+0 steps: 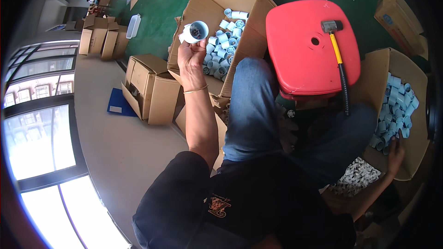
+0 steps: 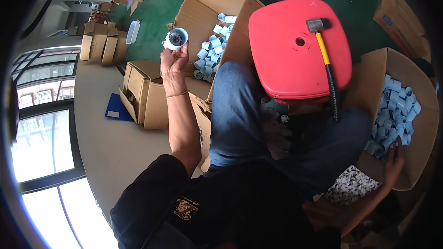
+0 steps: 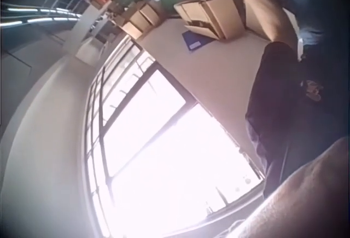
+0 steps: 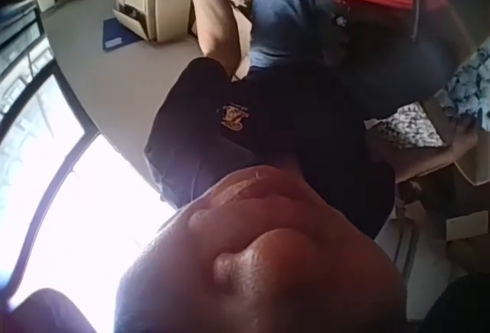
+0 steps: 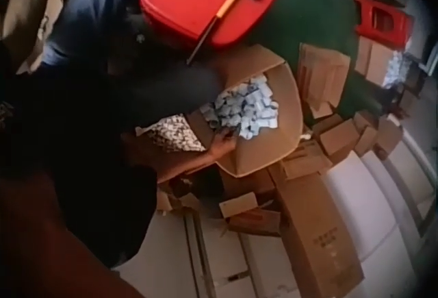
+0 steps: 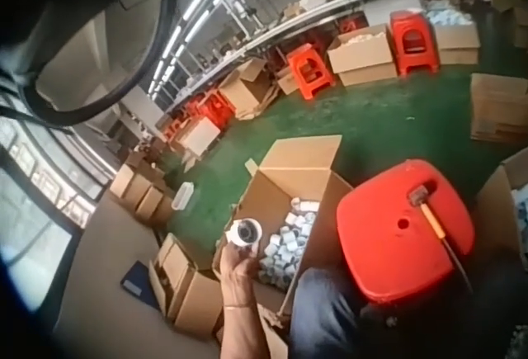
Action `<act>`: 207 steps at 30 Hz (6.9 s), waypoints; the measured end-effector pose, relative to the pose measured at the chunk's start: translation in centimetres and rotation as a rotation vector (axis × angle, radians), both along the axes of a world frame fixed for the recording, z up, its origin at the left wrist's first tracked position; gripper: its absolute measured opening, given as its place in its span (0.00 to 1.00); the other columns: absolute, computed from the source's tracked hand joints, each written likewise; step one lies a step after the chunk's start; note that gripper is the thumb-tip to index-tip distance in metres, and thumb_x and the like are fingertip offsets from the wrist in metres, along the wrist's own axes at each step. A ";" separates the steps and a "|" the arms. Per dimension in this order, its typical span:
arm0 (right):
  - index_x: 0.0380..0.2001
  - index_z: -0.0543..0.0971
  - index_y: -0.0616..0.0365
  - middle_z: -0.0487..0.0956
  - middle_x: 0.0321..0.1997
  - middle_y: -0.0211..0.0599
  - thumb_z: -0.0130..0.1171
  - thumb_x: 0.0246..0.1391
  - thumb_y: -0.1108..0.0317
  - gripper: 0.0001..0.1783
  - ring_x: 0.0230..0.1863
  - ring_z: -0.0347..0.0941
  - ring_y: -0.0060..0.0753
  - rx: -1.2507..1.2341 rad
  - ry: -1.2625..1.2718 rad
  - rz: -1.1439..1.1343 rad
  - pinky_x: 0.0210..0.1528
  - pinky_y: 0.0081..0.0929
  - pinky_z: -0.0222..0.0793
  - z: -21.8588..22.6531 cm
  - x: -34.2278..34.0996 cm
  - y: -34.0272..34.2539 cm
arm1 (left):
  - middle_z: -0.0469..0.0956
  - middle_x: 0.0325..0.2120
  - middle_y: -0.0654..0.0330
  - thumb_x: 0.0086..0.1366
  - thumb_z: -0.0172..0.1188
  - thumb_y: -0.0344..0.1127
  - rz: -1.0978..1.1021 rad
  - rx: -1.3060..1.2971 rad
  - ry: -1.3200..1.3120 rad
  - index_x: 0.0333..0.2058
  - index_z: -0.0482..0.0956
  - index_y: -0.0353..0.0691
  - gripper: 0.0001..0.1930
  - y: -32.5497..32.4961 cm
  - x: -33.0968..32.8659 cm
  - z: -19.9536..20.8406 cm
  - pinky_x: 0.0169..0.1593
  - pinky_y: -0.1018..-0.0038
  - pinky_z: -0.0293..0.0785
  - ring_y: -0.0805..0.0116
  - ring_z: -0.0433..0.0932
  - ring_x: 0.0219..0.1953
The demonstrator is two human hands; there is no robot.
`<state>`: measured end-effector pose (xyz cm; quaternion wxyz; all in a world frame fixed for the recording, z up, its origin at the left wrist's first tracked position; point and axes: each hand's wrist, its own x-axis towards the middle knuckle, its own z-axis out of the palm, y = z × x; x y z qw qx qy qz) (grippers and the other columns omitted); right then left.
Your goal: The person assembles small plastic components using a hammer.
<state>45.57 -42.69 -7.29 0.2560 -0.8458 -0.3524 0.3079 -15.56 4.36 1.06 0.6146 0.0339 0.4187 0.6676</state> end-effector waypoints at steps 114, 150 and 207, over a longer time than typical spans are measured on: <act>0.45 0.72 0.65 0.70 0.46 0.48 0.62 0.41 0.79 0.23 0.33 0.71 0.42 1.060 -0.023 0.910 0.37 0.34 0.72 16.7 -42.6 25.1 | 0.81 0.26 0.54 0.47 0.66 0.23 0.279 0.486 1.554 0.32 0.76 0.31 0.12 -0.2 -13.1 2.4 0.32 0.79 0.76 0.70 0.78 0.26; 0.49 0.80 0.55 0.82 0.46 0.43 0.57 0.47 0.66 0.23 0.45 0.78 0.39 -0.064 -0.514 -0.313 0.47 0.30 0.74 0.3 4.3 9.8 | 0.80 0.36 0.43 0.63 0.53 0.24 -0.290 0.488 0.907 0.47 0.69 0.29 0.14 -10.7 8.3 1.1 0.44 0.75 0.80 0.60 0.82 0.37; 0.54 0.78 0.55 0.79 0.45 0.36 0.67 0.36 0.65 0.34 0.48 0.71 0.44 0.262 -0.590 0.640 0.53 0.35 0.66 10.3 -21.9 34.6 | 0.82 0.30 0.57 0.56 0.65 0.20 -0.303 0.682 0.528 0.38 0.74 0.33 0.11 -10.1 11.7 -0.9 0.33 0.86 0.74 0.77 0.79 0.29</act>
